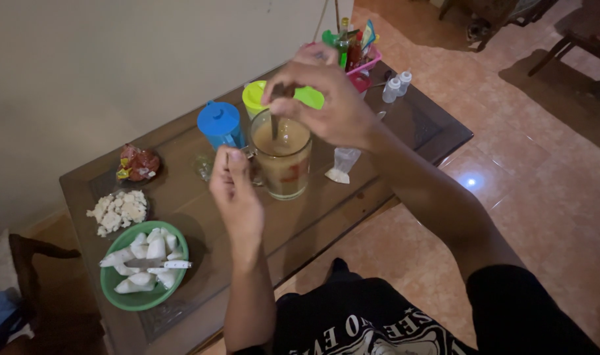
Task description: Preparing a coffee drink by adding condensed milk and water to a glass and stirring.
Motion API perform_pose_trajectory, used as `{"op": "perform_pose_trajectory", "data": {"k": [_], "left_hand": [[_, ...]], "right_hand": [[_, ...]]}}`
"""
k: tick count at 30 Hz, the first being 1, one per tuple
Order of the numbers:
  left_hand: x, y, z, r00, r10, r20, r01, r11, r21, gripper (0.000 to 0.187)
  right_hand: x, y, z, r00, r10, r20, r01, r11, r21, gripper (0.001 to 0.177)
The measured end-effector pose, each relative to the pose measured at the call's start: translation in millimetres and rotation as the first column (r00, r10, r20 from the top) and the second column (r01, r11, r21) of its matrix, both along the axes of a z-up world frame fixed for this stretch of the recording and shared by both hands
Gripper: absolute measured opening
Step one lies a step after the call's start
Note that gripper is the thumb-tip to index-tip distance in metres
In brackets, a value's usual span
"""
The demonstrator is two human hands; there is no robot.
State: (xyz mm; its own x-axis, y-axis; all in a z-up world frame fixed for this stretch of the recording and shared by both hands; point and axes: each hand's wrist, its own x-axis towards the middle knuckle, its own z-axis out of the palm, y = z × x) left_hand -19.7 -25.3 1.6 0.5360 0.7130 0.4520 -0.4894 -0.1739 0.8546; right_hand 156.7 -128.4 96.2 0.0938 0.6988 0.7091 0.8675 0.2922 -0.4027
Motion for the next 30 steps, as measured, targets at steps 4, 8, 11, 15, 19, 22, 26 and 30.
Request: {"op": "perform_pose_trajectory", "data": {"k": [4, 8, 11, 15, 19, 22, 26, 30], "left_hand": [[2.5, -4.3, 2.8, 1.0, 0.013, -0.011, -0.013, 1.0, -0.004, 0.033], [2.9, -8.2, -3.1, 1.0, -0.014, -0.007, 0.014, 1.0, -0.002, 0.034], [5.1, -7.9, -5.2, 1.0, -0.013, 0.007, 0.013, 1.0, -0.002, 0.034], [4.2, -12.1, -5.1, 0.998, -0.007, -0.069, 0.002, 0.998, -0.067, 0.033], [6.9, -10.5, -7.1, 1.0, 0.007, -0.013, -0.007, 1.0, -0.004, 0.032], [6.6, -9.0, -13.6, 1.0, 0.006, -0.023, -0.006, 1.0, -0.004, 0.035], [7.2, -9.6, -15.9, 0.999, 0.02, -0.046, -0.022, 0.999, -0.033, 0.034], [3.7, -8.4, -24.2, 0.999, 0.016, -0.032, -0.017, 0.999, -0.027, 0.035]], "right_hand": [[-4.0, -10.3, 4.7, 0.997, 0.074, -0.022, -0.073, 0.997, 0.038, 0.013], [-10.4, -15.6, 9.1, 0.999, 0.024, -0.027, -0.025, 0.999, -0.044, 0.013], [-11.2, -21.1, 9.5, 0.999, 0.022, -0.036, -0.024, 0.998, -0.065, 0.011], [-10.5, -19.1, 7.1, 1.0, 0.023, -0.02, -0.023, 1.0, -0.007, 0.012], [-9.1, -21.0, 6.6, 0.99, 0.115, -0.076, -0.118, 0.992, -0.034, 0.009], [-13.1, -17.5, 5.2, 0.997, -0.069, -0.026, 0.067, 0.995, -0.072, 0.011], [-9.6, -16.1, -1.0, 1.0, 0.006, 0.005, -0.006, 0.999, -0.048, 0.008], [-10.6, -9.3, -6.3, 0.999, -0.043, 0.022, 0.043, 0.998, -0.036, 0.006]]}}
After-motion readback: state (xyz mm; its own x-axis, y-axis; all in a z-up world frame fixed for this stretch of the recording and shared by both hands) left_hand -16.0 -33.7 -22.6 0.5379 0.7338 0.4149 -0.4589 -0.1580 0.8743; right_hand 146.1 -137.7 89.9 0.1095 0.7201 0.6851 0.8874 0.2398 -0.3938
